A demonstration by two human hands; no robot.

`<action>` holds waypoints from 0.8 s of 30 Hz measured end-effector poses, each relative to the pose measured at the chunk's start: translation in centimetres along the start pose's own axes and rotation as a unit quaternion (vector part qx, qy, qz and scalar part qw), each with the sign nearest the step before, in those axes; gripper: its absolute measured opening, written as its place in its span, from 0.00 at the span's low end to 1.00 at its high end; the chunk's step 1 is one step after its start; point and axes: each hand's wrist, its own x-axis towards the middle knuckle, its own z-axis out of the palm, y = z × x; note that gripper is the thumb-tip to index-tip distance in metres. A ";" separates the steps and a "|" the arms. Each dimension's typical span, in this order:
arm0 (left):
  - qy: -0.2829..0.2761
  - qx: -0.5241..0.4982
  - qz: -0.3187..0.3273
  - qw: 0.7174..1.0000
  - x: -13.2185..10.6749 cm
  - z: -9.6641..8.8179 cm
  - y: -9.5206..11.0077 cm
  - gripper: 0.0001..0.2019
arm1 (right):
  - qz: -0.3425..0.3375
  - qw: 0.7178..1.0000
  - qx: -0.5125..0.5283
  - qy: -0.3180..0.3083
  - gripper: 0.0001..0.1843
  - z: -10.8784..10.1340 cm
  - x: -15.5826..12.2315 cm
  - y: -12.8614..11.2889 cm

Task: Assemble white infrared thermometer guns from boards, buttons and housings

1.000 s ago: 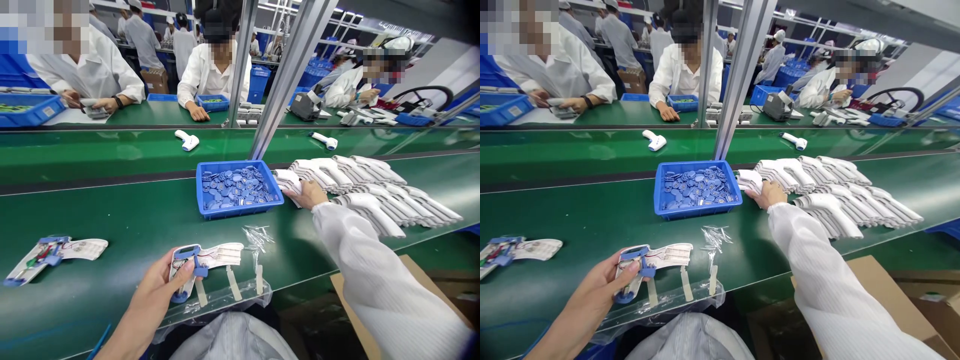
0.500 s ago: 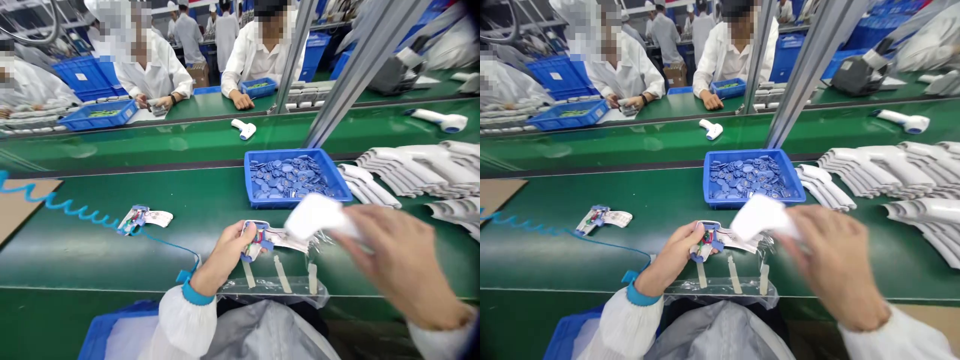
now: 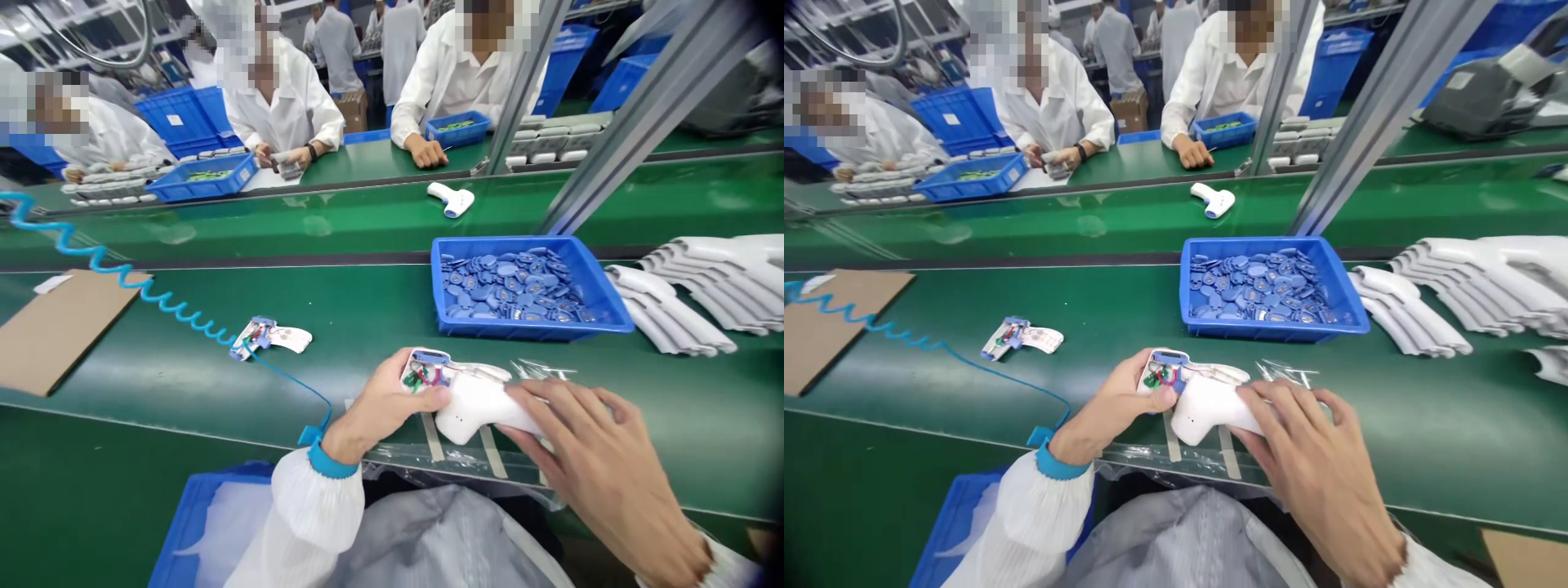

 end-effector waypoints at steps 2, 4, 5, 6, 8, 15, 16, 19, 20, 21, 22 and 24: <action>0.038 -0.009 0.001 0.999 0.1 -0.2 0.1 0.29 | 0.000 1.000 -0.008 -0.011 0.15 0.7 0.0 -0.5; 0.073 -0.008 0.008 0.997 0.3 -0.3 0.0 0.29 | 0.032 0.999 0.008 -0.008 0.17 1.1 0.9 -1.4; 0.086 -0.006 0.012 0.996 0.4 -0.2 -0.1 0.29 | 0.055 0.998 0.029 -0.002 0.17 1.3 1.8 -2.1; 0.094 -0.004 0.017 0.995 0.5 -0.2 -0.3 0.28 | 0.076 0.995 0.058 0.006 0.16 1.5 2.8 -2.8; 0.103 0.003 0.029 0.994 0.7 -0.1 -0.5 0.28 | 0.098 0.988 0.122 0.016 0.13 2.0 5.3 -4.4; 0.115 0.039 0.096 0.988 1.2 0.3 -0.8 0.19 | 0.106 0.983 0.147 0.008 0.13 4.4 9.8 -7.7; 0.115 0.032 0.100 0.988 1.3 0.3 -1.0 0.18 | 0.113 0.983 0.145 0.014 0.14 4.6 9.8 -7.8; 0.129 0.034 0.119 0.984 1.5 0.2 -1.4 0.18 | 0.133 0.981 0.138 0.029 0.15 4.6 9.7 -7.9; 0.137 0.044 0.128 0.981 1.5 0.2 -1.5 0.19 | 0.135 0.981 0.137 0.031 0.14 4.5 9.8 -7.9; 0.145 0.055 0.138 0.978 1.4 0.2 -1.6 0.20 | 0.132 0.981 0.138 0.027 0.13 4.4 9.9 -7.8; 0.150 0.066 0.146 0.976 1.4 0.1 -1.7 0.20 | 0.123 0.982 0.140 0.019 0.12 4.3 10.1 -7.7; 0.152 0.078 0.148 0.974 1.3 0.1 -1.6 0.20 | 0.097 0.985 0.143 0.004 0.11 4.1 10.4 -7.6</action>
